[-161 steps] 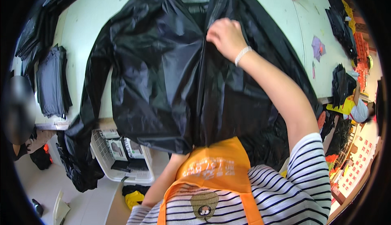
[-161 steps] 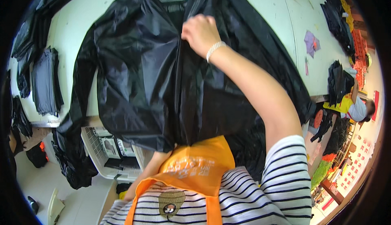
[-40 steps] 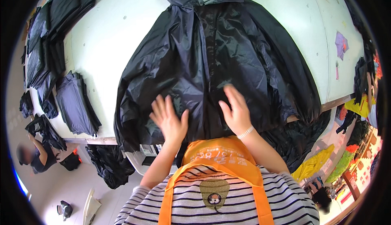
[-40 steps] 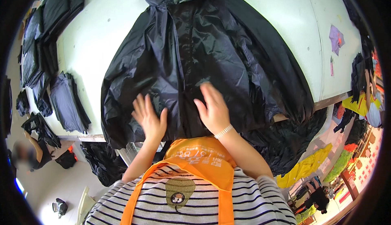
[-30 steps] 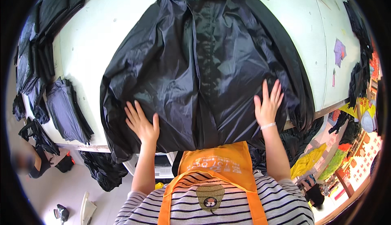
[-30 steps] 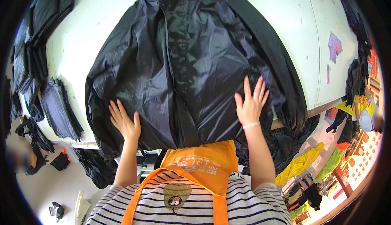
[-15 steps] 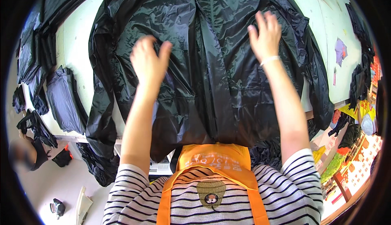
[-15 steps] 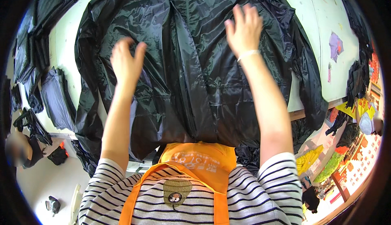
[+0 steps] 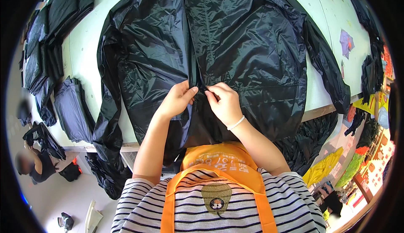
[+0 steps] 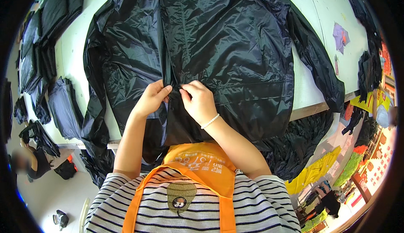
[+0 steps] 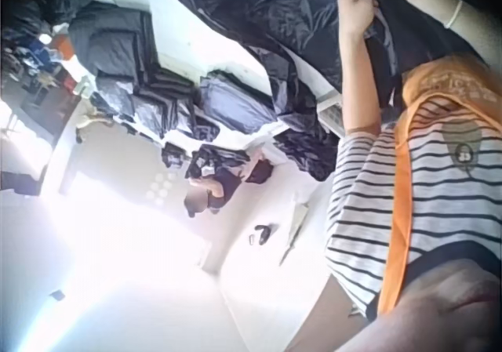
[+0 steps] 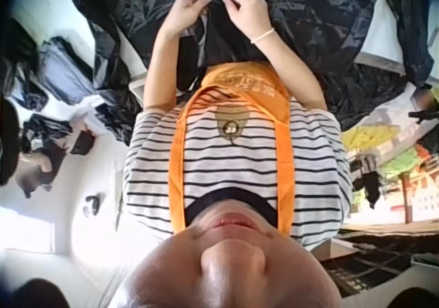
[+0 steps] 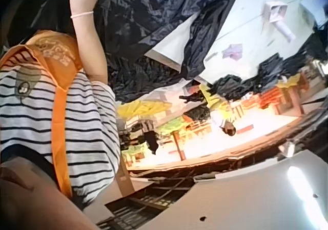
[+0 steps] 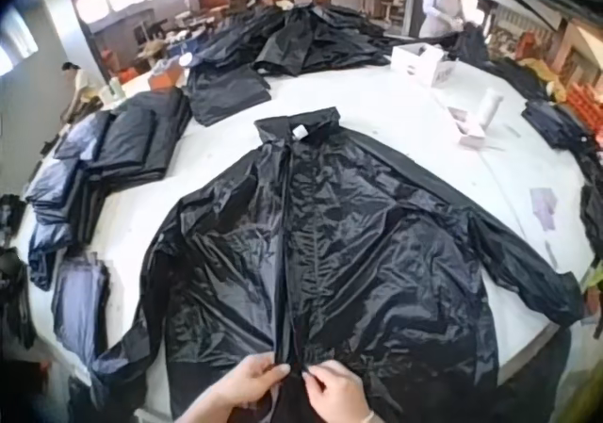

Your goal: The person folds a black jacket on a table, smoothing the fabric and aligning the edges. They then place the folded jacket into a white plastic basket below the table.

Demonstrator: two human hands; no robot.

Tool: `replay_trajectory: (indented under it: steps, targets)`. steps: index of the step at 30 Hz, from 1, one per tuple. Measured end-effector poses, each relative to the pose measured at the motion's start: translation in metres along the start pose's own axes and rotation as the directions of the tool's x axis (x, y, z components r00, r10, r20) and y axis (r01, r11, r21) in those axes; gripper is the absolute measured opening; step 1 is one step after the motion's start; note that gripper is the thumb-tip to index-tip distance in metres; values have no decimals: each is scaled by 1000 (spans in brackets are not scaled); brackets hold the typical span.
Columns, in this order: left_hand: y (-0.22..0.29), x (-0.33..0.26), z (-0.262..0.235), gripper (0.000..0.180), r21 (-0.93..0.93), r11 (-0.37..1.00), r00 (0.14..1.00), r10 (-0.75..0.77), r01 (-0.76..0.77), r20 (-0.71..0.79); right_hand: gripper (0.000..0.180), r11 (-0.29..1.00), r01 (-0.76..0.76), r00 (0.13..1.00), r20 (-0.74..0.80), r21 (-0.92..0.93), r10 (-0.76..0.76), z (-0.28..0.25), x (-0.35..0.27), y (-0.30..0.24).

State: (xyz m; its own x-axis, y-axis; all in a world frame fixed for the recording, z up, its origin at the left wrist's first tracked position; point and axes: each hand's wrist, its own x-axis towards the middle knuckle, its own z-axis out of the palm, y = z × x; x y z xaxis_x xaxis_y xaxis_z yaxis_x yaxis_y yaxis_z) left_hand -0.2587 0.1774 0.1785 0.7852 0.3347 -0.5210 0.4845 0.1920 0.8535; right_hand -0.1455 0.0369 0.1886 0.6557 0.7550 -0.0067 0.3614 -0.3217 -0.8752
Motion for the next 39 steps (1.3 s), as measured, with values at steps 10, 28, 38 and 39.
replay_trajectory:
  steps: [10, 28, 38, 39]
  targets:
    - [-1, -7, 31, 21, -284, 943, 979, 137, -176, -153, 27, 980, -119, 990, 95, 157, 105, 5, 0, 0]
    - [-144, -194, 146, 46, -404, 868, 765, -463, 289, -447, 51, 997, 32, 950, 312, -66, -10, -23, -74, 36]
    - [-168, -175, 206, 75, -969, 246, 719, -669, -24, -188, 34, 983, -134, 828, 531, -127, 182, -75, -185, 54]
    - [-167, -178, 212, 72, -978, 192, 782, -596, -80, -181, 34, 985, -160, 831, 529, -71, 173, -72, -199, 62]
